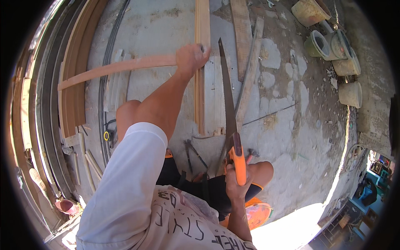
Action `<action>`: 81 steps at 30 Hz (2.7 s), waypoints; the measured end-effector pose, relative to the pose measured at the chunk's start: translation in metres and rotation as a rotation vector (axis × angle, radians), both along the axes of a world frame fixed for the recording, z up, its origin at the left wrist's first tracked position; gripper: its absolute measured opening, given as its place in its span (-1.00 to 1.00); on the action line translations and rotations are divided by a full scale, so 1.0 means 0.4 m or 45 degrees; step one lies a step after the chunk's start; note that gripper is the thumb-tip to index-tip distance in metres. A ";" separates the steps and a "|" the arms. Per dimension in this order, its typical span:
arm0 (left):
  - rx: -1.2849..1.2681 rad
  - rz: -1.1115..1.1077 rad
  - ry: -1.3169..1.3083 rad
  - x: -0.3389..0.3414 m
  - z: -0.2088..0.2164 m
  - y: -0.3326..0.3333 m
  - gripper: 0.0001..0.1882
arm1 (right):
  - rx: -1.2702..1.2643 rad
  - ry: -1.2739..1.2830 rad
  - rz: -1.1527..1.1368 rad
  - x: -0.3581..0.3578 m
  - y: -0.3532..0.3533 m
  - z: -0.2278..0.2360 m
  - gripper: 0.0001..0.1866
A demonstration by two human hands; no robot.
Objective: The person sits on the floor and uses a hand saw to cut a wooden plank. They then use pliers to remove a nail from a small wooden block and a hammer to drive nails into the frame, joining the pieces together.
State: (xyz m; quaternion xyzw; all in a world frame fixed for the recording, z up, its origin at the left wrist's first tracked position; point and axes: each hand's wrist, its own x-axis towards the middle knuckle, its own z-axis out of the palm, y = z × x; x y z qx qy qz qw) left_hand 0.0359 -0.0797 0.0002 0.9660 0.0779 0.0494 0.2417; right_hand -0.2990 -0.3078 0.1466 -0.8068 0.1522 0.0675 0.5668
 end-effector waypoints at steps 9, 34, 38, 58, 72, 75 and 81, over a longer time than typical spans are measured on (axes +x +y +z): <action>-0.002 -0.002 0.010 -0.002 0.003 0.022 -0.51 | 0.096 0.069 0.001 0.040 0.008 -0.039 -0.76; -0.023 0.009 0.005 -0.011 -0.009 0.002 -0.52 | 0.170 0.141 -0.086 0.194 0.049 -0.051 -0.87; -0.048 0.022 -0.035 -0.013 -0.013 0.006 -0.52 | 0.216 0.101 -0.022 0.299 0.069 -0.067 -0.81; -0.016 0.043 -0.018 -0.006 -0.009 0.017 -0.53 | 0.122 0.069 -0.075 0.013 0.015 -0.037 -0.89; 0.018 0.048 0.060 -0.007 -0.005 0.011 -0.52 | 0.240 0.177 -0.043 0.249 0.053 -0.067 -0.82; 0.025 0.056 0.054 -0.011 -0.007 0.014 -0.52 | 0.101 0.120 -0.045 -0.079 -0.018 -0.030 -0.75; 0.005 0.021 0.061 -0.009 0.004 0.002 -0.51 | 0.102 0.080 -0.009 -0.022 -0.024 -0.057 -0.72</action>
